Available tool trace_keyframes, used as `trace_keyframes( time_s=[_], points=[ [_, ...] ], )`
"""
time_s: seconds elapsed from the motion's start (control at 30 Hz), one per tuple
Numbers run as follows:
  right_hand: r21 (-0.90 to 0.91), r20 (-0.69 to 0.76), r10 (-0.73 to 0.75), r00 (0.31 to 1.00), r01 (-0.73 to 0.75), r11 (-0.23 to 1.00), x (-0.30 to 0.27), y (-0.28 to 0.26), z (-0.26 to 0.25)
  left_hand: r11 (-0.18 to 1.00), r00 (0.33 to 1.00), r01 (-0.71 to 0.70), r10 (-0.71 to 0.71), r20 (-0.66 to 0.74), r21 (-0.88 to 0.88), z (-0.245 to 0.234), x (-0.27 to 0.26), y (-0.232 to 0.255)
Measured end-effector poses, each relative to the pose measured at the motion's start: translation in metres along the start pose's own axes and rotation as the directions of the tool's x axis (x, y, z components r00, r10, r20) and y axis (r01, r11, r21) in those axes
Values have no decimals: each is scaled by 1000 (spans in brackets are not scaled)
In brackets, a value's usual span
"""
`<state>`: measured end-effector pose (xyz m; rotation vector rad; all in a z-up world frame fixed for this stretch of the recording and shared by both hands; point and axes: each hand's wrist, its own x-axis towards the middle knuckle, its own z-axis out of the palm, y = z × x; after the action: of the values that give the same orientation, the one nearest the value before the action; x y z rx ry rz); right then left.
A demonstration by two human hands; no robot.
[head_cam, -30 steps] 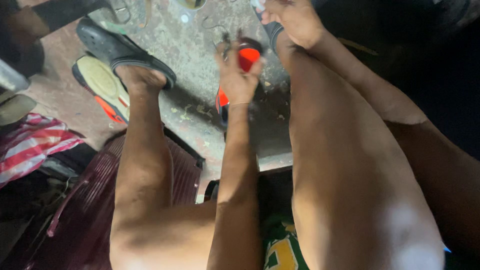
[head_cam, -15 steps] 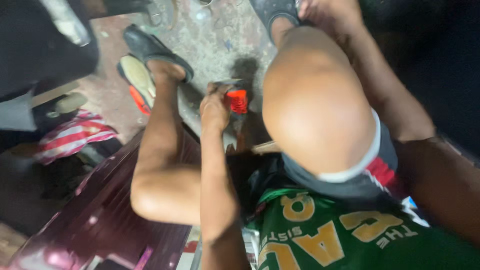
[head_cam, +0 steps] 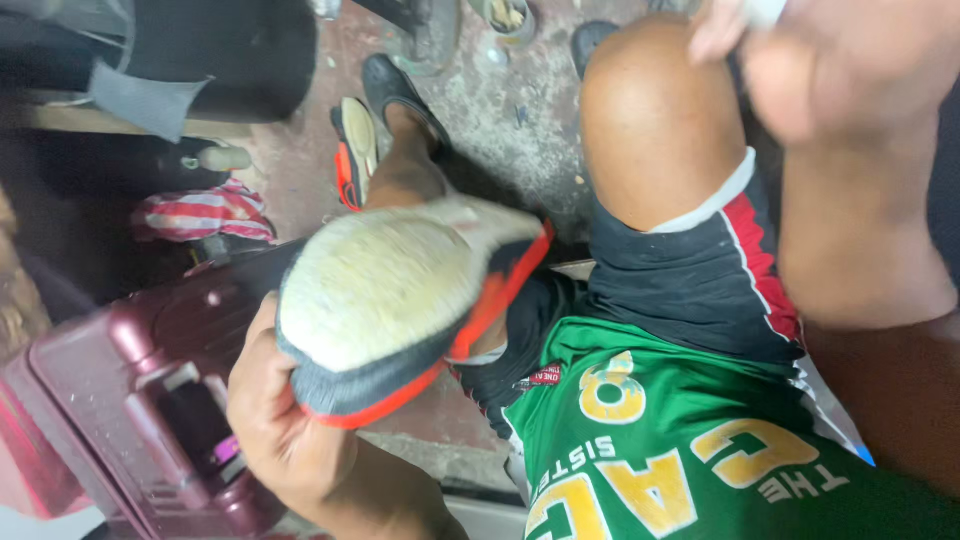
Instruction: The person cleans a black and orange sneaker by applying a white substance from a small bottle and scrubbing the sole and upper with a cloth and a small tool. The person repeatedly applies the substance and scrubs different areas of the shoe while seated on the floor.
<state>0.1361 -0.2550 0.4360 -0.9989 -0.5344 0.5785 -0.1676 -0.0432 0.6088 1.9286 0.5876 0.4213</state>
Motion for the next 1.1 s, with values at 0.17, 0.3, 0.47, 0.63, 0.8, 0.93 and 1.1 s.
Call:
trace_keyframes(
  time_s=[0.17,0.3,0.47,0.63,0.8,0.93,1.1],
  points=[
    [-221,247,-90,965,147,964,-36,-79,104,960,999,-13,22,32,-279,28,-14,9],
    [-180,535,-127,835,260,949,-42,-104,132,974,981,-100,130,144,-204,62,1,-30],
    [-328,627,-211,750,500,802,-45,-80,155,921,974,-196,224,45,-338,98,12,-82],
    [-627,542,-181,821,539,563,-44,-51,131,880,985,-161,112,-134,-447,124,10,-102],
    [-736,423,-111,899,412,537,-47,-35,116,685,981,3,-143,-130,-728,150,-6,-132],
    [-757,476,-99,874,465,459,-40,-31,121,679,986,39,-146,-83,-733,154,-19,-139],
    [-714,545,-111,831,530,458,-34,-30,134,633,997,54,-80,5,-773,133,-19,-117]
  ],
)
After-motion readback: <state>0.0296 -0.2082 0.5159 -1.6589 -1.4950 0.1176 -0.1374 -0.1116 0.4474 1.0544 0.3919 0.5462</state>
